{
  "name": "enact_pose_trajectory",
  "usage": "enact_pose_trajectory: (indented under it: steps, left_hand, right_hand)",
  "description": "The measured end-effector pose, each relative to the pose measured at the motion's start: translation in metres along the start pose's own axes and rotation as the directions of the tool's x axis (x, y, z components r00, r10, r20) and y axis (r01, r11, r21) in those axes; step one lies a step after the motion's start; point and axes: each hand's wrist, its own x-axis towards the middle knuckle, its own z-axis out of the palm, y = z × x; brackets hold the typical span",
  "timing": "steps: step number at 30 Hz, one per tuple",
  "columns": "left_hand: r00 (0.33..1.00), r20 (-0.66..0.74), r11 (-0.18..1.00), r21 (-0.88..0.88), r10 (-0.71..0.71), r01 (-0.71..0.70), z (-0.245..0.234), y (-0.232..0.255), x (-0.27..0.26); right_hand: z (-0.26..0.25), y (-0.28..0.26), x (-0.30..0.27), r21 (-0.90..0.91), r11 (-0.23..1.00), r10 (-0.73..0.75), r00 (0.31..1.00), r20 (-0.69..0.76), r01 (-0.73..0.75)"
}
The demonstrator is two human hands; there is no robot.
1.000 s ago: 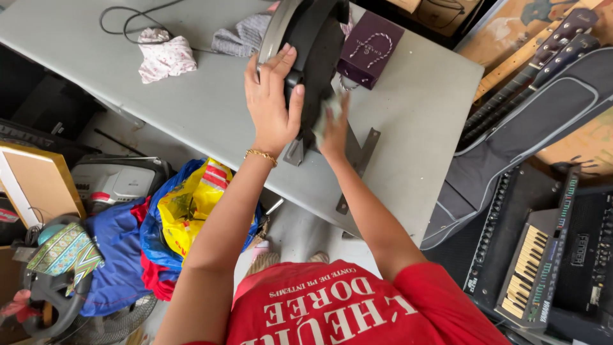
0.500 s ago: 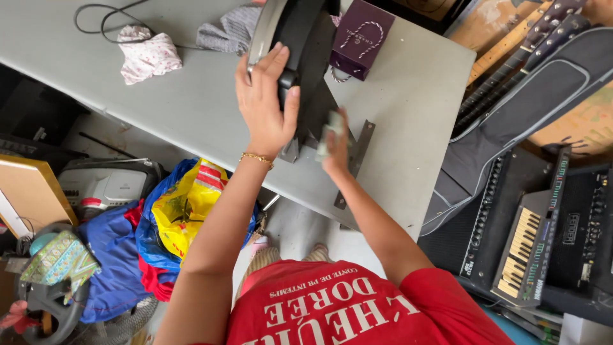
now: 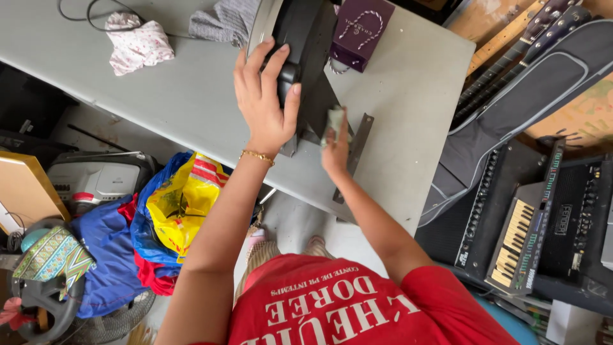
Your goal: Cleaning an electronic drum pad with a cloth on a workbench.
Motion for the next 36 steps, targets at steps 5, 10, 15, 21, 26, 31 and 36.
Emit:
enact_pose_trajectory:
  steps: [5,10,15,21,26,31,36]
  left_hand:
    - [1.0,-0.014,1.0,-0.025,0.004,-0.005,0.003,-0.002,0.003]
    - [1.0,0.0,1.0,-0.029,-0.003,0.003,0.0,-0.001,0.001]
    - [1.0,-0.002,1.0,-0.011,0.012,-0.012,0.001,-0.002,-0.001]
    - [1.0,-0.02,1.0,-0.01,0.011,-0.011,0.004,-0.003,-0.001]
    - [1.0,0.0,1.0,-0.015,-0.017,0.017,0.0,-0.001,-0.002]
    - [1.0,0.006,1.0,0.019,0.014,-0.014,0.001,-0.006,-0.004]
    - [1.0,0.009,0.997,0.072,-0.015,0.014,0.003,0.0,-0.002]
  right_hand:
    - [0.001,0.077,0.03,-0.013,0.817,0.571,0.813,-0.109,-0.576]
    - [0.039,-0.071,0.028,0.021,1.0,0.01,0.985,-0.172,-0.006]
    - [0.003,0.066,-0.06,0.031,0.992,0.12,0.991,-0.067,-0.118]
    - [0.016,0.083,0.012,-0.01,0.935,0.346,0.92,-0.183,-0.353]
    - [0.039,-0.044,0.016,0.019,0.994,-0.109,0.991,-0.081,0.111]
    - [-0.009,0.134,-0.023,-0.038,0.994,0.104,0.994,-0.044,-0.106]
    - [-0.004,0.182,0.015,-0.249,0.863,0.401,0.896,-0.192,-0.44]
